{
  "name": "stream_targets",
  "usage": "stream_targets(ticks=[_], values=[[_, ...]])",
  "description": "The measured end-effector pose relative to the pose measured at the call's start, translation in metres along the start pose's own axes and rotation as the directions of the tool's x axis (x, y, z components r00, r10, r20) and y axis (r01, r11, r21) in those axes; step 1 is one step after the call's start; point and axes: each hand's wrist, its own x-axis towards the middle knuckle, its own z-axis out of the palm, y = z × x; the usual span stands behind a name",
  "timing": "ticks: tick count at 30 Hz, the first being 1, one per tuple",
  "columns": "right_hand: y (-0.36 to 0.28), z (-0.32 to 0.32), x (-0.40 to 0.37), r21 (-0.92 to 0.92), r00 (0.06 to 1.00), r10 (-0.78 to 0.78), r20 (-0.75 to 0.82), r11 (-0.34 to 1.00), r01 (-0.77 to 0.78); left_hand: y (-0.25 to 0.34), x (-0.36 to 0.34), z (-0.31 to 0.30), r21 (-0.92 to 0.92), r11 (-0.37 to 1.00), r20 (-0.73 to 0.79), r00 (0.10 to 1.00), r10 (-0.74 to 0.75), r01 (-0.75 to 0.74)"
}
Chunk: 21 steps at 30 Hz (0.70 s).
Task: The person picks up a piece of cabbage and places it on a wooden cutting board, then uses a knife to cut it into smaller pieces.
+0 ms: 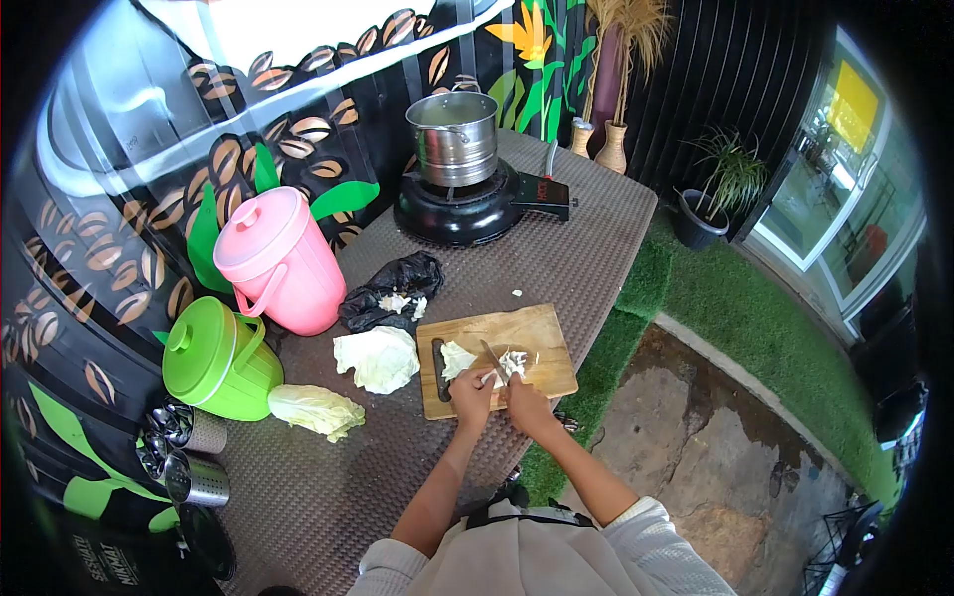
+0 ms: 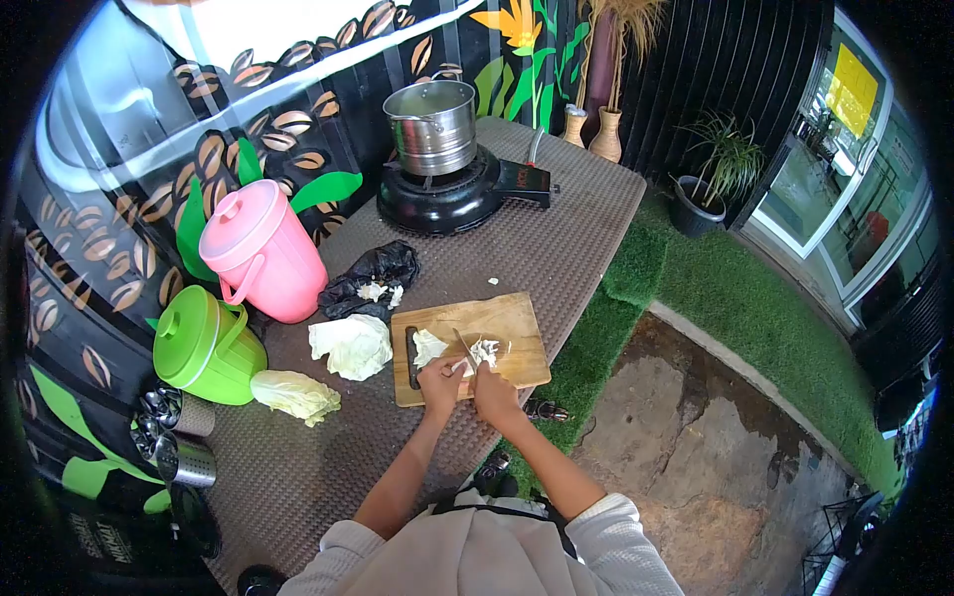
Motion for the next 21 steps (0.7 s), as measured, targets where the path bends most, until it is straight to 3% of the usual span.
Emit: stream_targets(ticks=[4,6,8,10,12,16,18,21], values=[[0.001,-0.009,-0.016,-0.043,0.999,-0.05,0.006,0.998,0.05,0.005,0.0,0.001,-0.006,1.0,-0.01,1.0,-0.023,0.023],[-0.001,-0.001,-0.025,-0.086,0.999,-0.036,0.013,0.996,0.037,0.01,-0.001,0.0,-0.196,0.965,0.029,0.985,-0.173,0.175],[0.001,0.016,-0.027,-0.095,0.995,0.012,-0.098,0.995,-0.022,-0.001,-0.001,0.005,-0.16,0.974,0.036,0.987,-0.155,0.159],[0.0,0.015,-0.025,-0.065,0.997,0.034,-0.067,0.997,-0.038,0.002,-0.002,0.002,-0.12,0.982,0.045,0.989,-0.14,0.144],[0.0,0.013,-0.018,-0.036,0.998,0.053,-0.043,0.998,-0.054,0.007,-0.002,0.003,-0.247,0.949,0.051,0.981,-0.188,0.195],[0.004,-0.002,-0.003,-0.023,1.0,-0.013,0.013,1.0,0.014,0.002,-0.002,0.004,-0.221,0.959,0.037,0.984,-0.176,0.18],[0.002,-0.008,-0.007,-0.026,0.998,-0.024,0.061,0.999,0.026,0.0,-0.001,0.003,-0.061,0.995,0.016,0.997,-0.08,0.081],[-0.001,-0.01,-0.015,-0.042,0.998,-0.012,0.062,0.999,0.014,0.009,-0.001,0.0,-0.129,0.978,0.054,0.986,-0.158,0.163]])
